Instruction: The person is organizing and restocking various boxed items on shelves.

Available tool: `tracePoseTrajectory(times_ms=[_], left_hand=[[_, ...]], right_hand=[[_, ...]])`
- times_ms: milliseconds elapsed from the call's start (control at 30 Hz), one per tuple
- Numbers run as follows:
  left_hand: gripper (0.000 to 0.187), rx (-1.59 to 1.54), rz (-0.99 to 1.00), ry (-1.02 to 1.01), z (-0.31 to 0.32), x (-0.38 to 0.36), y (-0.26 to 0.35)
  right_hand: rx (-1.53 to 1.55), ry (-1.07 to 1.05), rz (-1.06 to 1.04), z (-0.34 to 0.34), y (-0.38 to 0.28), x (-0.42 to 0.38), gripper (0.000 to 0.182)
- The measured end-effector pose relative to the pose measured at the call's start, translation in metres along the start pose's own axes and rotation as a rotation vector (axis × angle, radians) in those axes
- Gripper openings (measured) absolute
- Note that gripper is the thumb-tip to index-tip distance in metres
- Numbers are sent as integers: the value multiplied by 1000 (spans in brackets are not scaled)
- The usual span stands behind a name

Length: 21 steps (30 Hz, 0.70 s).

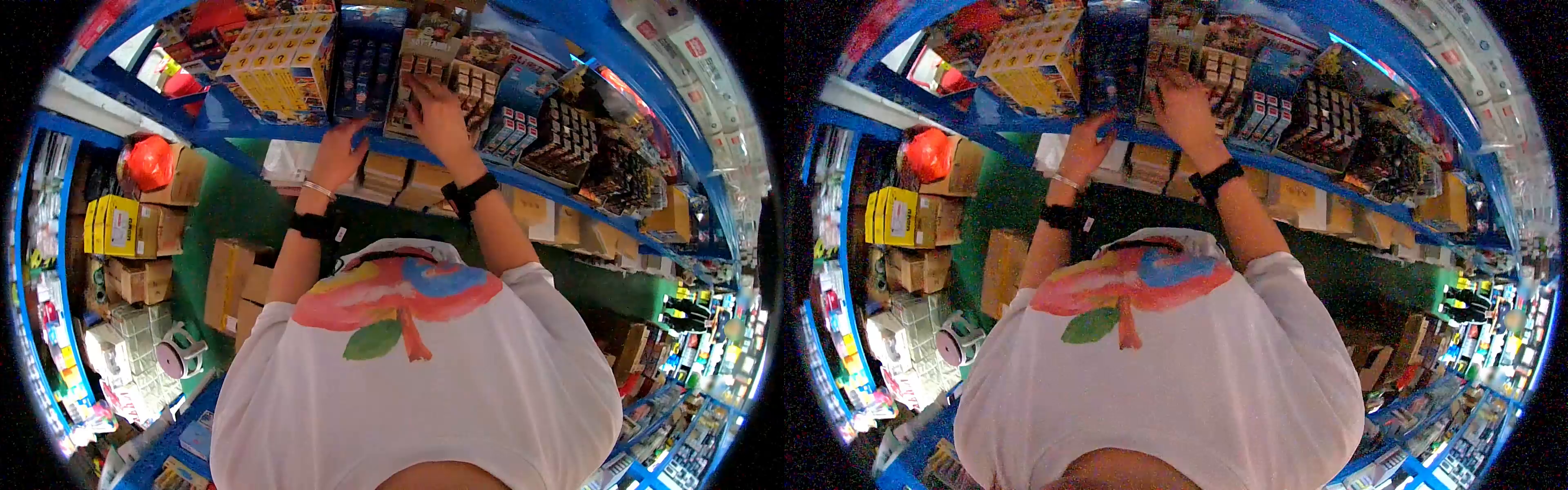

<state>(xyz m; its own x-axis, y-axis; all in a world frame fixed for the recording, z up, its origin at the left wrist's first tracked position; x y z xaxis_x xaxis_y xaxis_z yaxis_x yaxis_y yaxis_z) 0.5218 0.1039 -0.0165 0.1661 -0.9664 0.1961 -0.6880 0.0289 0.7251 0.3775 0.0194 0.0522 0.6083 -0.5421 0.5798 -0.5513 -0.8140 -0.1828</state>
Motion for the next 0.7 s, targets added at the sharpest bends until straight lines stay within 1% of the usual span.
tracePoseTrajectory(times_ms=[67, 133, 267, 333, 367, 433, 467, 533, 567, 600, 633, 667, 700], left_hand=[[41, 19, 58, 126, -18, 3, 4], [42, 48, 106, 229, -32, 6, 10], [45, 147, 100, 350, -43, 26, 17], [49, 196, 124, 411, -42, 35, 18], [51, 187, 92, 418, -40, 37, 14], [56, 168, 24, 450, -42, 42, 12], [60, 147, 42, 470, -45, 44, 15], [67, 111, 78, 483, -49, 38, 25], [70, 120, 119, 458, -47, 37, 32], [73, 129, 163, 430, -47, 41, 39], [76, 140, 214, 405, -48, 45, 45], [86, 191, 215, 321, -44, 52, 42], [87, 200, 237, 295, -46, 59, 41]], right_hand=[[66, -41, 30, -1, -2, 4, 42], [56, -34, 0, 1, 0, 4, 42], [86, -3, 4, -6, 4, 5, 40], [106, 101, -17, -17, 3, 8, 40], [118, 151, -32, -22, 0, 12, 41], [244, 20, 0, -14, -4, 30, 44], [307, -41, 5, -8, -9, 44, 45], [194, -107, -18, 9, -20, 64, 48], [139, -147, -18, 19, -23, 68, 50], [163, -189, -48, 31, -25, 73, 52], [159, -177, -76, 37, -27, 72, 52], [153, -156, -105, 45, -26, 72, 52], [145, -133, -133, 49, -27, 76, 52]])
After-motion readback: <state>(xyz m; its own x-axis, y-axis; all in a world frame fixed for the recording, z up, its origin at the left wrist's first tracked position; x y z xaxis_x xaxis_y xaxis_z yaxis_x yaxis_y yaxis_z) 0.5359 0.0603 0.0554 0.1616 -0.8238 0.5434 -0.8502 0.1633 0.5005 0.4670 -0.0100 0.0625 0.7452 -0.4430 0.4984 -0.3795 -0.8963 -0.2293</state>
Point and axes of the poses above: each hand's wrist, its own x-axis towards the middle knuckle, its own z-axis out of the palm, y = z × x, the point moved 9 cm from there along x, towards the middle knuckle, and after that the axes turned 1 degree about -z, right-handed, at the moved point
